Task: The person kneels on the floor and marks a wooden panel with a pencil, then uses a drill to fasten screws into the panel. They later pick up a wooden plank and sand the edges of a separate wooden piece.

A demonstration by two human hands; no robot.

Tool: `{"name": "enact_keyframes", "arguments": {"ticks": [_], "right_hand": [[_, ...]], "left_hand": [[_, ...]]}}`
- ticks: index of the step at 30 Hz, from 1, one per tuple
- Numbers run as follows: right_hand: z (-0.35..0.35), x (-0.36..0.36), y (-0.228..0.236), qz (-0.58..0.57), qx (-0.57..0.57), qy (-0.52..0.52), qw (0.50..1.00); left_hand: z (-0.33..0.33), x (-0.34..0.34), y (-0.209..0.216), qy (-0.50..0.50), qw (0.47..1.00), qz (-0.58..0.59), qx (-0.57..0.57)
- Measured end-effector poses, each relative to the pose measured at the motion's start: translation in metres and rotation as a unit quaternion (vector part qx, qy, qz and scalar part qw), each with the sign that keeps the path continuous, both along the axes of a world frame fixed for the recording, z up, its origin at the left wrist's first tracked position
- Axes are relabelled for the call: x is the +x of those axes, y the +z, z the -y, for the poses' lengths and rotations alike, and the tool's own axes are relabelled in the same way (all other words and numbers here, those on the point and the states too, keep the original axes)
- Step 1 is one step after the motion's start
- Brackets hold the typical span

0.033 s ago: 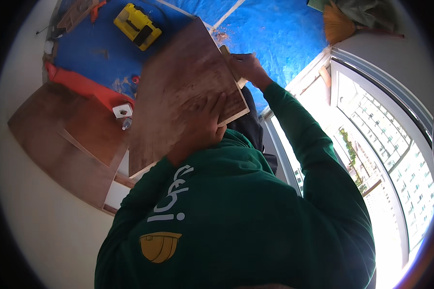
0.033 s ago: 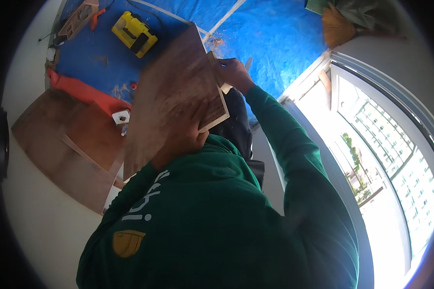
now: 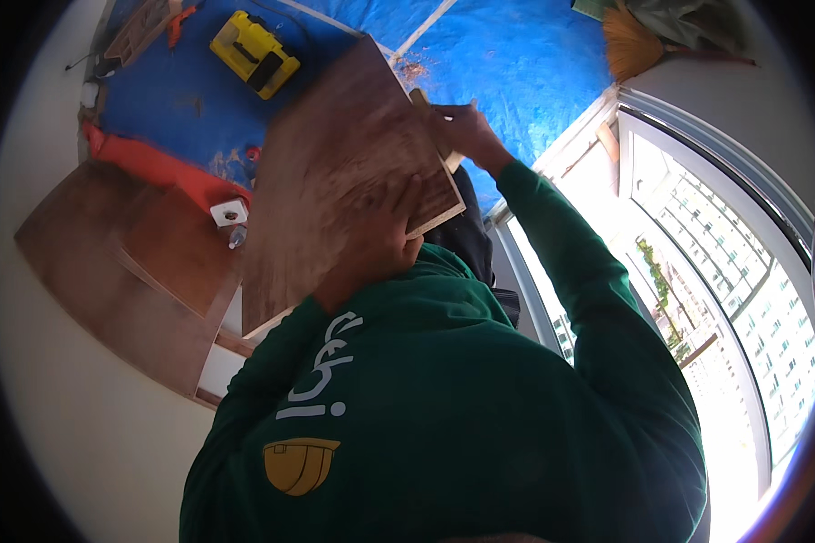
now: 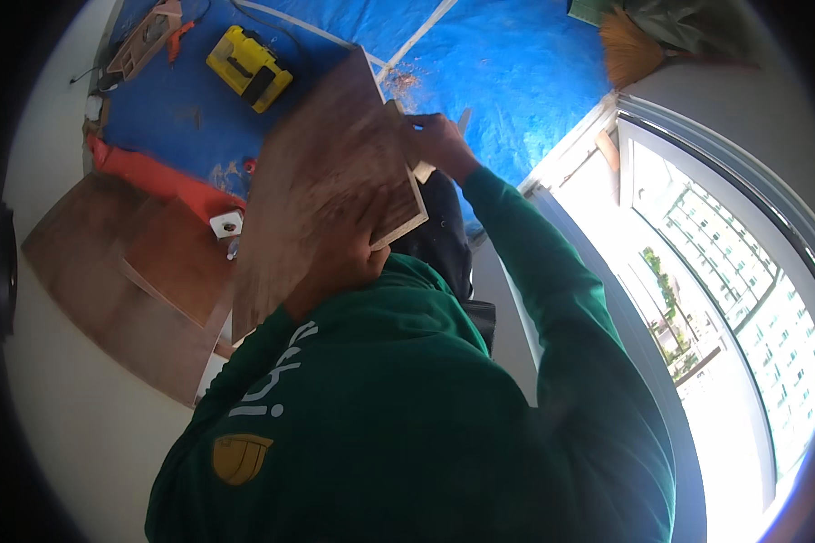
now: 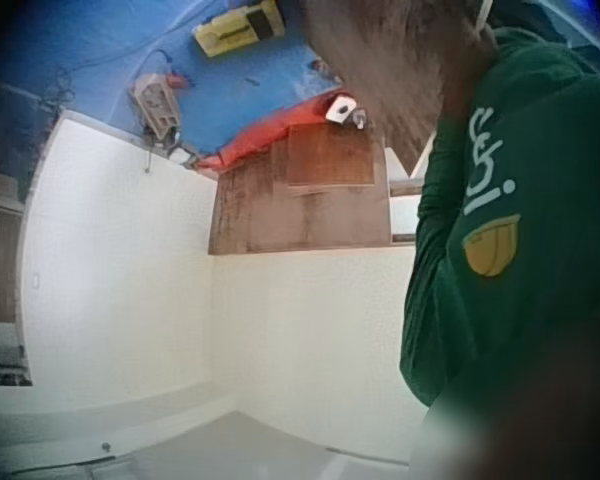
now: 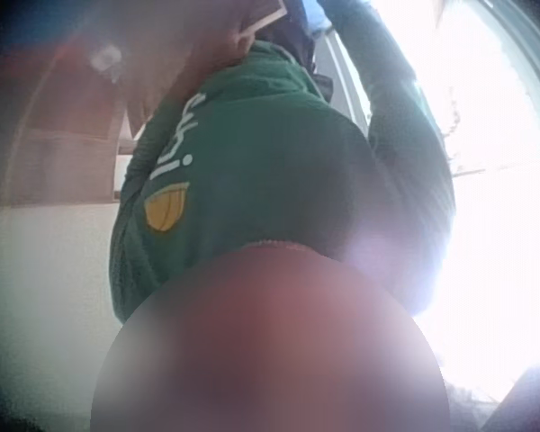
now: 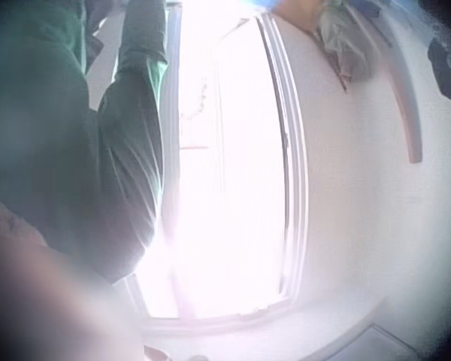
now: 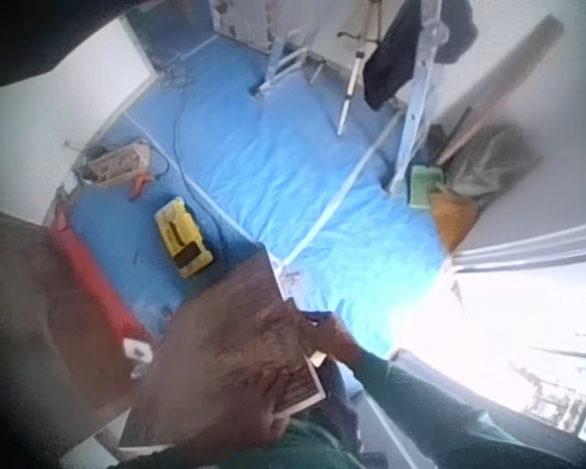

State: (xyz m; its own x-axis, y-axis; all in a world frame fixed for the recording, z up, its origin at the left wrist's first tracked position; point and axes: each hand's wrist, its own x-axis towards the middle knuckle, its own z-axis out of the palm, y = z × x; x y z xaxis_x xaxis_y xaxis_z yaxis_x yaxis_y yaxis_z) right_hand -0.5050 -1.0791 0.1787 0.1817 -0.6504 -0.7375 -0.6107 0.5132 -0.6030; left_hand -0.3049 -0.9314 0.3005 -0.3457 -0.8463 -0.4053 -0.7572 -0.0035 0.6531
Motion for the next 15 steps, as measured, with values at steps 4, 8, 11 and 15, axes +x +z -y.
{"name": "enact_keyframes", "arguments": {"ticks": [4,8,11,15], "right_hand": [[-0.043,-0.039,0.143,0.031,-0.03,0.048,0.998],[-0.064,-0.055,0.197,-0.002,0.017,0.034,0.999],[-0.023,-0.029,0.085,-0.008,0.008,0.037,0.999],[0.012,0.003,-0.025,-0.018,-0.048,0.0,0.999]], "left_hand": [[0.002,-0.001,0.001,-0.007,1.0,0.016,-0.02],[0.001,-0.004,-0.001,-0.003,1.0,0.013,-0.019],[0.004,-0.006,-0.007,0.007,1.0,-0.002,-0.028],[0.007,-0.005,-0.01,-0.02,0.998,0.029,-0.056]]}}
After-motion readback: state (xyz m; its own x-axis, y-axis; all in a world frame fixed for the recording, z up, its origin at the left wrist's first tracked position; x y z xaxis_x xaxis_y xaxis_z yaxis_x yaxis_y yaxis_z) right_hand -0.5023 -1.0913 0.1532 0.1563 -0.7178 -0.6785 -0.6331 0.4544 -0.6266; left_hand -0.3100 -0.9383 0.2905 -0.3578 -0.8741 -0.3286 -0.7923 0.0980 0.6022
